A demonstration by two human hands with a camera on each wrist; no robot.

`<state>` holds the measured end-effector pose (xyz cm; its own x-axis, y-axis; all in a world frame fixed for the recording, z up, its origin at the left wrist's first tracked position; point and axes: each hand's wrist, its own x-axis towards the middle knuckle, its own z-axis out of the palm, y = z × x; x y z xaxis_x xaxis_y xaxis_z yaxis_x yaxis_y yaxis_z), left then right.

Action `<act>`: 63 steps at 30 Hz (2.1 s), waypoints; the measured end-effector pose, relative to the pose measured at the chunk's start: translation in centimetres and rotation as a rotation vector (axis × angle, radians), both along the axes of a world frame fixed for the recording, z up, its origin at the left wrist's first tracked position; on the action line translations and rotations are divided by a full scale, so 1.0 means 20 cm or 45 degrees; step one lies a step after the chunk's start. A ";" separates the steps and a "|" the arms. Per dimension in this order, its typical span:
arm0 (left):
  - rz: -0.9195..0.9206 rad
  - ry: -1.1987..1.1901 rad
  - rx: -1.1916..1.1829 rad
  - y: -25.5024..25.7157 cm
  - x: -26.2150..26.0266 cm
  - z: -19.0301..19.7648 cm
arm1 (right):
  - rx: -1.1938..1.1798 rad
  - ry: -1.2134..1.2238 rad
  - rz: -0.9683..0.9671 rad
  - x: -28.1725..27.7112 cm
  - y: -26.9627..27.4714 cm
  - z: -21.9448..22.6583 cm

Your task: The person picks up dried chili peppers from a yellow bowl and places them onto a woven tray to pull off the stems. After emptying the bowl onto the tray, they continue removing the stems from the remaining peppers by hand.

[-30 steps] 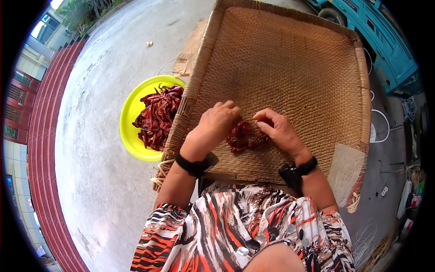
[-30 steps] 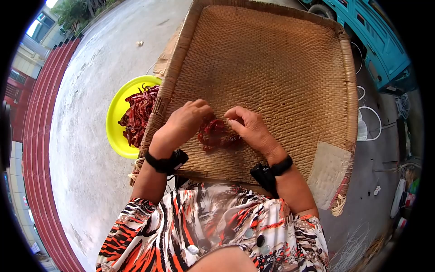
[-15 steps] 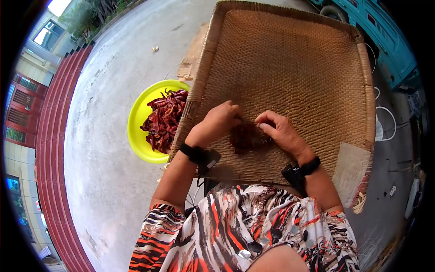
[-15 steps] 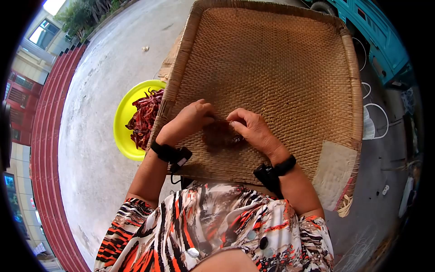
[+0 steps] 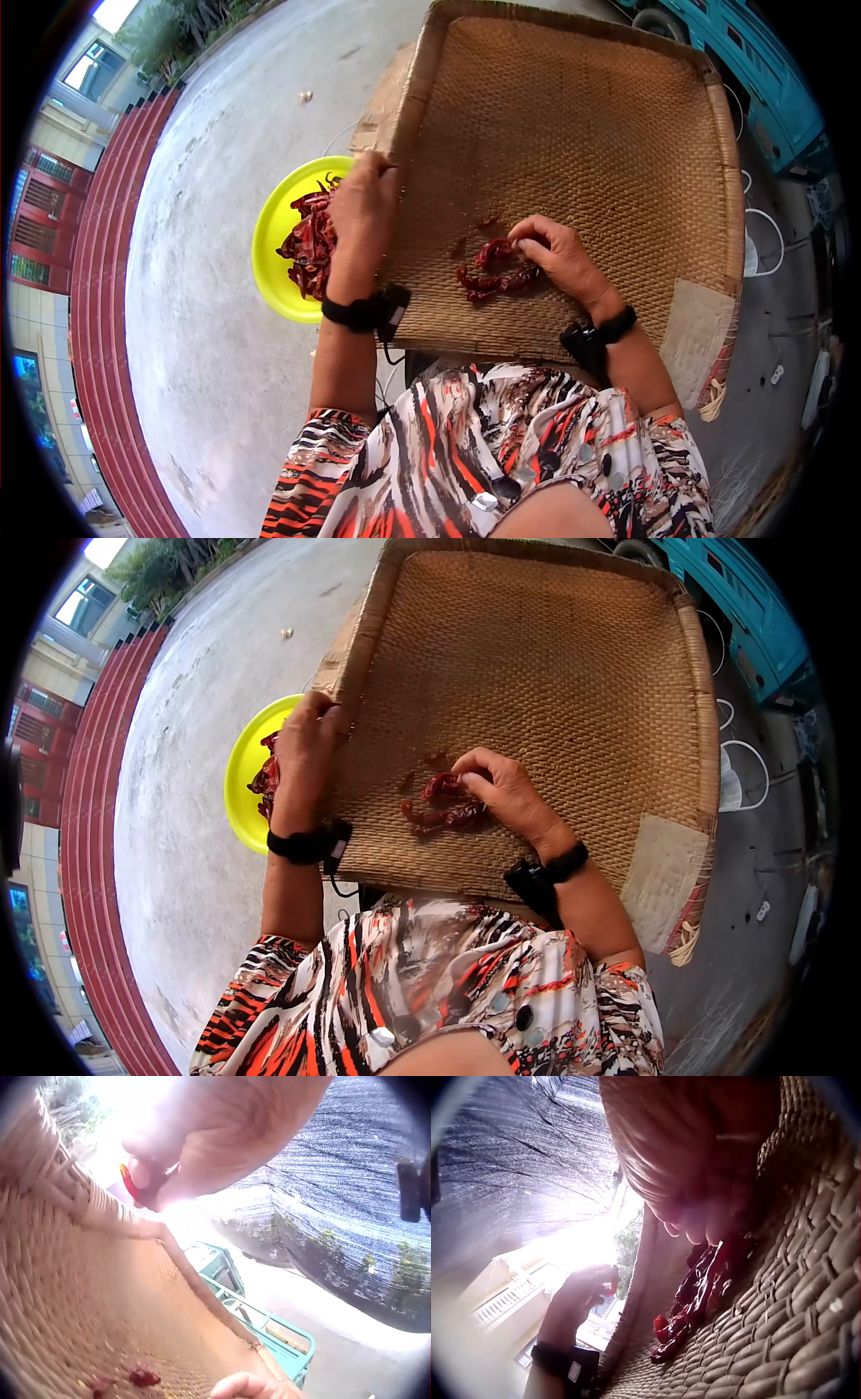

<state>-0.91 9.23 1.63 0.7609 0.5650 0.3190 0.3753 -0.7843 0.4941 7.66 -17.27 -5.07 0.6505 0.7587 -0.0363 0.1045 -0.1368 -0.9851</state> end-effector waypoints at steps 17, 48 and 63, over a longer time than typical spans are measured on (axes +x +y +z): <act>-0.853 0.370 0.074 -0.24 0.14 -0.31 | 0.023 -0.006 -0.064 0.00 0.01 -0.03; -0.481 0.377 -1.409 0.64 -0.10 -0.30 | -0.016 0.063 -0.053 -0.02 0.01 -0.02; 0.406 0.680 0.134 0.76 -0.07 -0.46 | -0.010 0.145 -0.088 -0.02 0.01 -0.01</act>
